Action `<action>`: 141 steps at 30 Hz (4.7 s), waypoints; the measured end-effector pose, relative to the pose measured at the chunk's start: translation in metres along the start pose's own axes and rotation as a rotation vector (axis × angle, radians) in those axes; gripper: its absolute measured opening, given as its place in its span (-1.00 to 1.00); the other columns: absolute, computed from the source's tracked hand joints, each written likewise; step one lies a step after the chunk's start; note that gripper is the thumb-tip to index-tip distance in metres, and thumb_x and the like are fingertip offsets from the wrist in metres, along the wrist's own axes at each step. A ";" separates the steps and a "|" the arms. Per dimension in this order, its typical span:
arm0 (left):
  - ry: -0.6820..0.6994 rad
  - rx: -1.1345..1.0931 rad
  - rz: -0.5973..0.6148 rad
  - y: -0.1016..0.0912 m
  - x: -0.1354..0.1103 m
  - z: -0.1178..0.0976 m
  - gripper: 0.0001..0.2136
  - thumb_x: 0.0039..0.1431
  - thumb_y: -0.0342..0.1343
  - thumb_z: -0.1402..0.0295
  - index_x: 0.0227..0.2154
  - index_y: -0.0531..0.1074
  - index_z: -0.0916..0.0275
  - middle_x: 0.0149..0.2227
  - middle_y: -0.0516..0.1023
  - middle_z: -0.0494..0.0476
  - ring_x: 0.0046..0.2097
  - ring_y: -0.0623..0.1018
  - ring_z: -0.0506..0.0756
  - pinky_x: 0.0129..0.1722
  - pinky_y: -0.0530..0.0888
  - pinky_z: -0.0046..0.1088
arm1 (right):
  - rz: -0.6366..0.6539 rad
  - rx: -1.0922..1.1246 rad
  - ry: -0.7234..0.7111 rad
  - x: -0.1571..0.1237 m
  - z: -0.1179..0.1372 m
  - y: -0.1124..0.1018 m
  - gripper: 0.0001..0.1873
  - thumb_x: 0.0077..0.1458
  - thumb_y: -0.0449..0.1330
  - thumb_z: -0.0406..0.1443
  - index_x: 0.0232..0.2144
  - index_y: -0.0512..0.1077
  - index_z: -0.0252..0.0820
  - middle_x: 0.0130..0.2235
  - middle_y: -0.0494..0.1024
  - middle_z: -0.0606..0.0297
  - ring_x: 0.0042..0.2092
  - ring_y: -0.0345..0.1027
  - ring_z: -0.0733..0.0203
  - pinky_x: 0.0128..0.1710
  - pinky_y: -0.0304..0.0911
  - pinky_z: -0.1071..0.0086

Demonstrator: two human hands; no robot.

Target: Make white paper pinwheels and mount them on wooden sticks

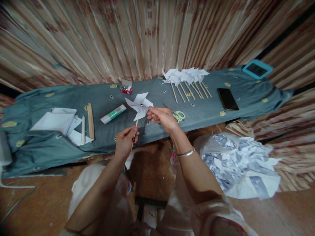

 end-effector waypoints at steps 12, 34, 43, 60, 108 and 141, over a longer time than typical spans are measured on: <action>-0.019 0.009 0.023 0.004 -0.003 0.000 -0.70 -0.21 0.38 0.18 -0.44 0.61 0.30 -0.63 0.47 -0.03 -0.68 0.29 -0.13 -0.69 0.15 -0.58 | -0.304 0.083 -0.309 0.011 0.028 -0.049 -0.72 -0.28 0.46 -0.15 -0.50 0.51 -0.11 -0.43 0.59 0.39 -0.44 0.35 0.38 -0.37 0.28 0.47; -0.025 0.047 0.046 0.005 -0.003 0.004 -0.68 -0.20 0.38 0.13 -0.44 0.61 0.29 -0.63 0.46 -0.03 -0.68 0.27 -0.13 -0.69 0.15 -0.57 | -0.173 0.007 -0.186 0.021 0.014 -0.021 -0.79 -0.28 0.42 -0.19 -0.59 0.49 -0.14 -0.57 0.49 0.45 -0.50 0.24 0.37 -0.47 0.11 0.46; -0.019 0.036 0.042 0.004 -0.002 0.002 -0.67 -0.20 0.39 0.15 -0.43 0.61 0.31 -0.62 0.47 -0.01 -0.67 0.28 -0.12 -0.68 0.15 -0.57 | -0.157 0.026 -0.181 0.019 0.012 -0.020 -0.76 -0.32 0.45 -0.19 -0.62 0.47 -0.13 -0.57 0.50 0.45 -0.50 0.26 0.37 -0.47 0.16 0.46; 0.006 0.024 0.019 0.002 -0.002 -0.002 -0.69 -0.18 0.37 0.18 -0.41 0.61 0.32 -0.62 0.46 -0.03 -0.68 0.28 -0.13 -0.69 0.14 -0.58 | -0.139 0.072 -0.077 0.010 0.005 -0.015 -0.78 -0.38 0.45 -0.25 -0.64 0.50 -0.19 -0.64 0.46 0.45 -0.57 0.24 0.47 -0.56 0.14 0.56; -0.003 -0.009 0.002 0.002 -0.001 -0.003 -0.70 -0.21 0.39 0.20 -0.44 0.61 0.32 -0.63 0.47 -0.03 -0.69 0.28 -0.13 -0.70 0.13 -0.59 | 0.046 -0.035 0.014 -0.007 -0.002 0.009 -0.51 -0.46 0.52 0.03 -0.62 0.54 -0.23 -0.59 0.55 0.34 -0.59 0.27 0.47 -0.58 0.14 0.55; -0.116 -0.001 0.132 0.046 -0.015 -0.023 -0.69 -0.21 0.40 0.18 -0.44 0.62 0.32 -0.62 0.46 0.00 -0.69 0.27 -0.14 -0.69 0.11 -0.57 | -0.056 0.219 -0.122 0.020 0.029 -0.027 -0.49 -0.39 0.47 0.09 -0.50 0.49 -0.11 -0.44 0.63 0.27 -0.27 0.52 0.08 -0.32 0.39 0.28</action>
Point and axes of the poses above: each hand's wrist, its own x-axis towards the middle knuckle, its own y-axis out of the palm, z = x × y, the point moved 9 cm from there along x, towards the middle knuckle
